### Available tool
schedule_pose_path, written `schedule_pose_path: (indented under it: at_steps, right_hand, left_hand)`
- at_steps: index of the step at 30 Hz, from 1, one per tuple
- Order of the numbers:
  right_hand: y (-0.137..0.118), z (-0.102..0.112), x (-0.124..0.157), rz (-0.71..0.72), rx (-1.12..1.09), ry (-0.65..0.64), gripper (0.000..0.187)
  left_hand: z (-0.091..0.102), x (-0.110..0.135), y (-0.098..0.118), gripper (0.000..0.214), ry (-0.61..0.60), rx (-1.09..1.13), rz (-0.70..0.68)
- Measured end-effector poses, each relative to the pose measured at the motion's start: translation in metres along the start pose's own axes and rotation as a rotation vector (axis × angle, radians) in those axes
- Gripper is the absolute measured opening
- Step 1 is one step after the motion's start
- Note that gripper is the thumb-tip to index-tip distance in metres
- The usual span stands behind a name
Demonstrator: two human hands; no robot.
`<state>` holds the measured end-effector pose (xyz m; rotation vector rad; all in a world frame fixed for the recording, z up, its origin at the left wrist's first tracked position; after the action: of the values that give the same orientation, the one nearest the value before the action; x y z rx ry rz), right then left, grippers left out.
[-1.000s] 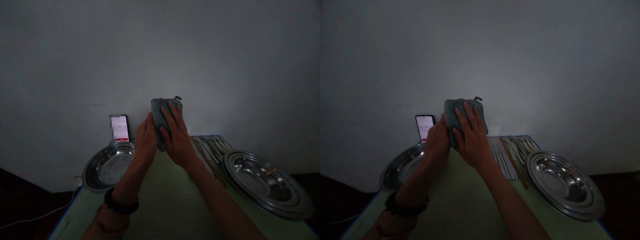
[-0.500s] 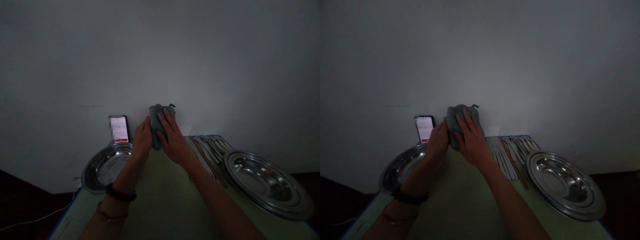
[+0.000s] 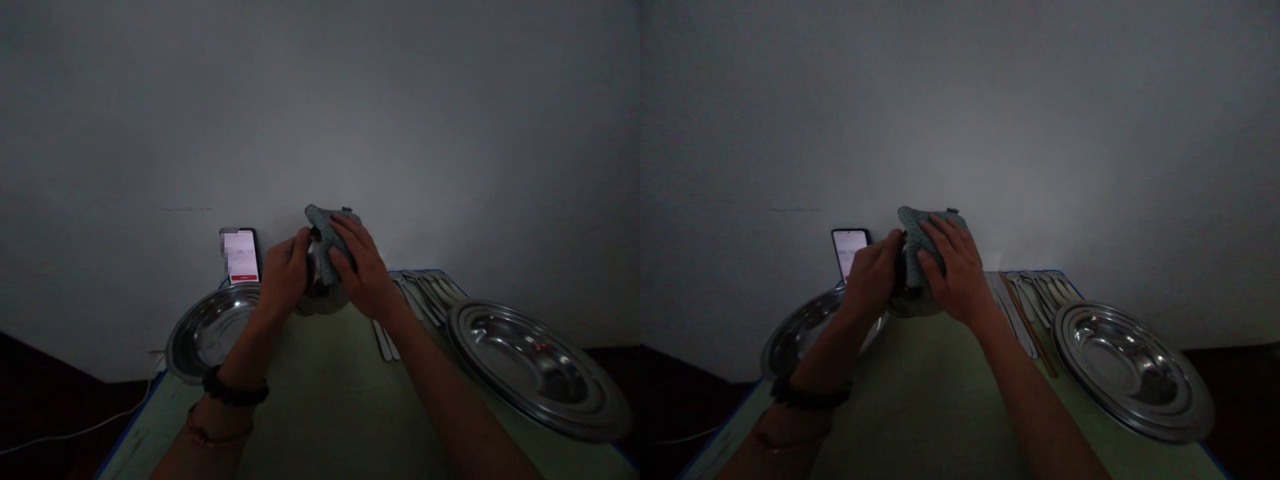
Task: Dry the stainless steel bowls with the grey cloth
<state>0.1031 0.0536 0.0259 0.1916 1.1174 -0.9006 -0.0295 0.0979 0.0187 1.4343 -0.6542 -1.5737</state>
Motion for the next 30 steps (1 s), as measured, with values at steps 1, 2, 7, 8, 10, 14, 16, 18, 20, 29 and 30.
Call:
schedule_pose_path:
  at_steps: [1, 2, 7, 8, 10, 14, 16, 18, 20, 29, 30]
  right_hand:
    - [0.005, 0.007, -0.001, -0.014, -0.041, 0.046, 0.042]
    - [0.012, 0.014, -0.002, -0.046, -0.084, 0.091, 0.041]
    - [0.061, 0.014, 0.006, -0.337, -0.28, 0.159, 0.044]
    - [0.064, 0.01, 0.008, -0.362, -0.297, 0.155, 0.047]
    - [0.059, 0.0, 0.01, -0.344, -0.285, 0.142, 0.052]
    - [0.016, -0.021, 0.013, -0.17, -0.092, 0.067, 0.053]
    - [-0.006, -0.031, 0.015, -0.081, 0.027, -0.009, 0.054]
    - [-0.021, -0.036, 0.016, -0.02, 0.101, -0.062, 0.057]
    - [-0.029, -0.031, 0.014, 0.014, 0.132, -0.062, 0.057]
    - [0.004, 0.028, -0.004, -0.074, -0.101, 0.147, 0.046]
    - [0.012, 0.03, -0.004, -0.099, -0.159, 0.166, 0.047]
  left_hand:
    - [0.001, 0.001, 0.0, 0.042, -0.001, 0.048, 0.016]
    - [0.002, 0.001, -0.003, 0.043, -0.001, 0.115, 0.048]
    - [0.021, -0.004, -0.031, 0.044, 0.181, 0.406, 0.247]
    - [0.028, -0.006, -0.038, 0.042, 0.246, 0.46, 0.261]
    - [0.036, -0.009, -0.051, 0.033, 0.365, 0.615, 0.292]
    - [0.04, -0.006, -0.072, 0.019, 0.534, 0.859, 0.378]
    - [0.041, -0.004, -0.064, 0.026, 0.514, 0.744, 0.357]
    - [0.036, -0.003, -0.045, 0.036, 0.391, 0.498, 0.287]
    - [0.026, -0.001, -0.022, 0.041, 0.249, 0.256, 0.179]
    - [-0.002, 0.012, 0.031, 0.04, -0.056, -0.011, -0.166]
    - [0.002, 0.011, 0.03, 0.041, -0.049, 0.032, -0.154]
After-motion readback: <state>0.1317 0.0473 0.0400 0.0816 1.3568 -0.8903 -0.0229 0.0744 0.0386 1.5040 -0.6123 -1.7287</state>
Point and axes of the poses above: each hand's wrist, its own x-axis away from the middle knuckle, its own z-axis out of the back of the hand, y = z × x, the point moved 10 cm from there along -x, towards the middle knuckle, and after that the axes turned 4 degrees about x, right-handed, at the moved point
